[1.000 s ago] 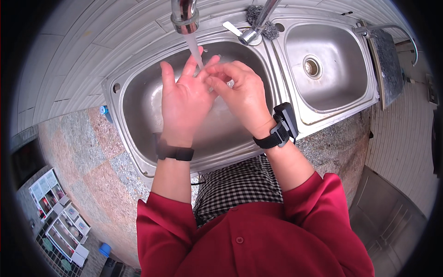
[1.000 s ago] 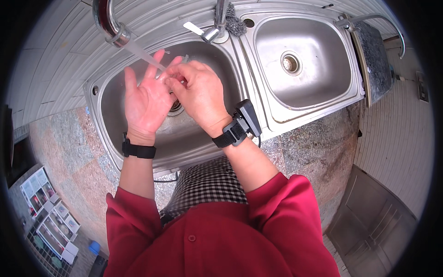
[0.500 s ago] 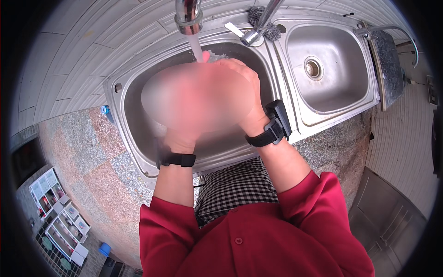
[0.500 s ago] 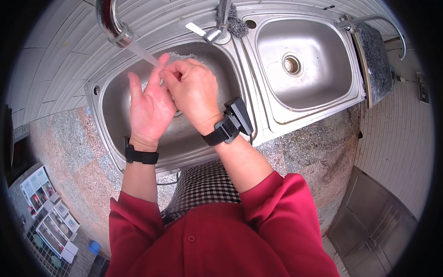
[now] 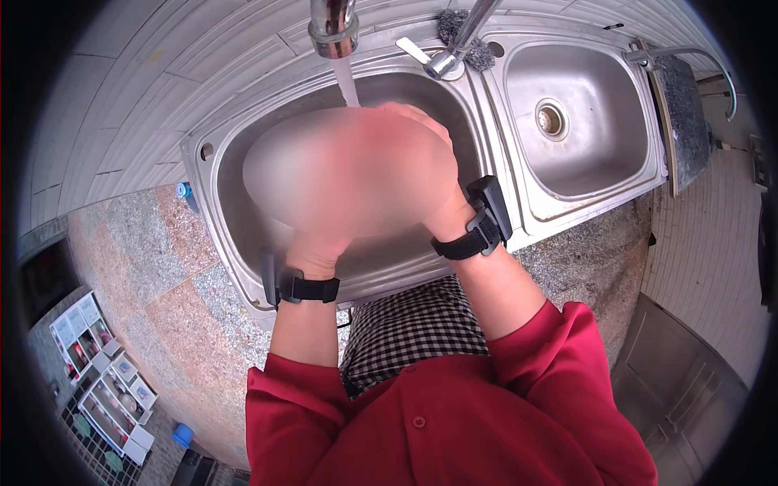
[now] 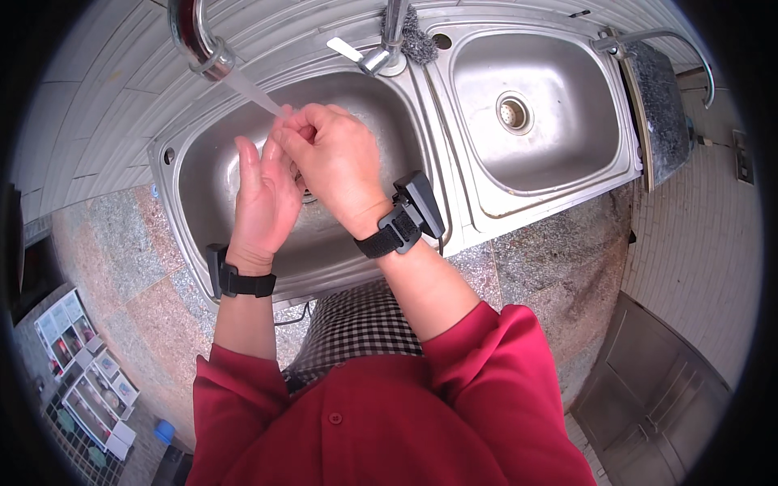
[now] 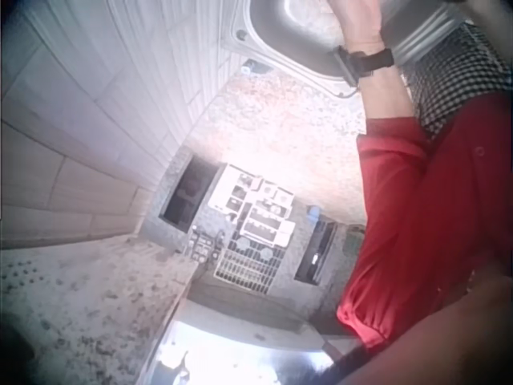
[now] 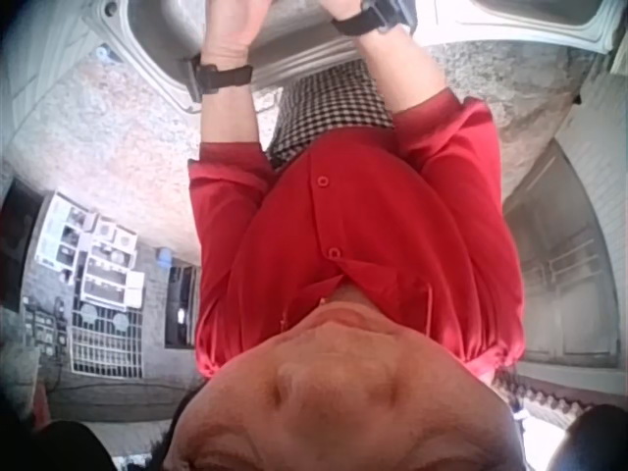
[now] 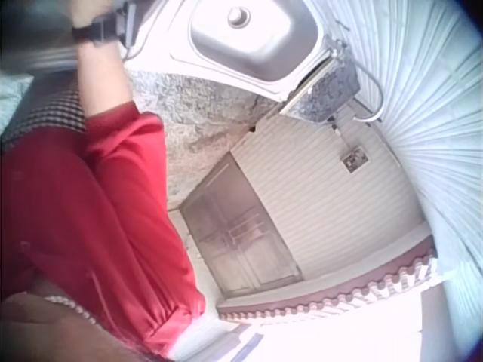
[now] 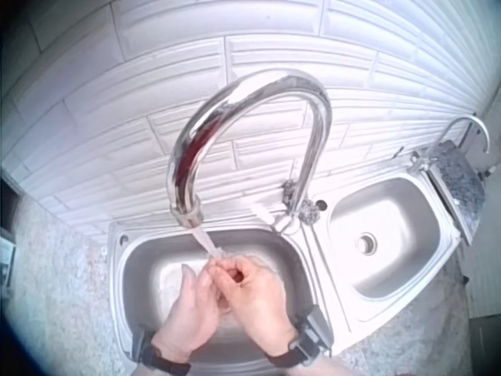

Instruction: The person is washing their hands in a utility sink using water and liquid soap from a yellow container.

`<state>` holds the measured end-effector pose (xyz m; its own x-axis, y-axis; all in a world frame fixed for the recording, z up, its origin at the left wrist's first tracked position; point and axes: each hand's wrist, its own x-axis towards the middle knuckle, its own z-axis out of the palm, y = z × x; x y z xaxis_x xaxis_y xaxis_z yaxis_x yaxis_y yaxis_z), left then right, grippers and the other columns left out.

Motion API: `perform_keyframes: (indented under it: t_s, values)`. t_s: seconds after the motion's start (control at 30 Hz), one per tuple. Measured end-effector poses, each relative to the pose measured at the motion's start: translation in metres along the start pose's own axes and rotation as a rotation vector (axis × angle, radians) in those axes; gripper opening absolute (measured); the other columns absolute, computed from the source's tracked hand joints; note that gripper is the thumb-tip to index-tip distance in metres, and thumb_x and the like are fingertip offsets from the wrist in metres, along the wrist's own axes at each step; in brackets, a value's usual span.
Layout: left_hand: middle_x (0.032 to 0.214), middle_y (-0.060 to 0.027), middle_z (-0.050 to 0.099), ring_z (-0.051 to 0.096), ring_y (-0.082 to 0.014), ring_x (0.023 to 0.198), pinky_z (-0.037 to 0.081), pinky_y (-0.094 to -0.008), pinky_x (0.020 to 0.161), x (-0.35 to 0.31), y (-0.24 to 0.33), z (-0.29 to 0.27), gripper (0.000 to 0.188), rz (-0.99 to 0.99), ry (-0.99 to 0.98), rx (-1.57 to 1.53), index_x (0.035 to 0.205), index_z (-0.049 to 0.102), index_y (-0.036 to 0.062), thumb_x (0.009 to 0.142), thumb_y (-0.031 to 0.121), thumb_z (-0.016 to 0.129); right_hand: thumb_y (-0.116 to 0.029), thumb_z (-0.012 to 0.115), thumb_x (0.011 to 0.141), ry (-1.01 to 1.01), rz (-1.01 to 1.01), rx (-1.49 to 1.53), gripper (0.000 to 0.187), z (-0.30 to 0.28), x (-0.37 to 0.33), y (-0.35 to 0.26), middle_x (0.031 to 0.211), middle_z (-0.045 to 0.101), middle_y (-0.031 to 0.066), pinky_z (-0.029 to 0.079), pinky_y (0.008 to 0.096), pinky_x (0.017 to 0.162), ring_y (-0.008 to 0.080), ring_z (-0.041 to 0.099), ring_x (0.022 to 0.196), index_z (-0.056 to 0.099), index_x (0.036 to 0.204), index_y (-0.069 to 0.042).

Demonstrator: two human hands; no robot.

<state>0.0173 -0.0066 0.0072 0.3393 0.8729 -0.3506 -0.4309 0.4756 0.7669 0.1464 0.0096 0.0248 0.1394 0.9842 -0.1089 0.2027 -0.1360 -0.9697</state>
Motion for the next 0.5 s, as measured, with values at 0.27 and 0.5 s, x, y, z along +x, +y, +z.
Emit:
perform_keyframes:
  t_s: [0.27,0.5]
  values:
    - [0.169,-0.0128,0.026,0.027,-0.0256,0.155,0.021,-0.0438,0.126,-0.003,-0.003,0.007,0.099,0.012,-0.041,-0.137,0.167,0.016,0.0088,0.099,0.081,0.022,-0.019,0.072,0.086,0.118,-0.320,-0.364,0.015,0.002,0.006,0.020,0.081,0.068,0.0117,0.053,0.0447,0.069,0.0331,0.067,0.077,0.068,0.084,-0.005]
    - [0.158,-0.0126,0.041,0.033,-0.0255,0.149,0.020,-0.0487,0.125,-0.001,0.005,0.005,0.102,-0.041,-0.004,-0.367,0.166,0.017,0.0035,0.100,0.081,0.018,-0.024,0.069,0.088,-0.086,0.116,-0.143,0.019,-0.008,-0.004,0.003,0.081,0.069,0.0117,0.054,0.0448,0.069,0.0340,0.067,0.079,0.069,0.087,-0.005]
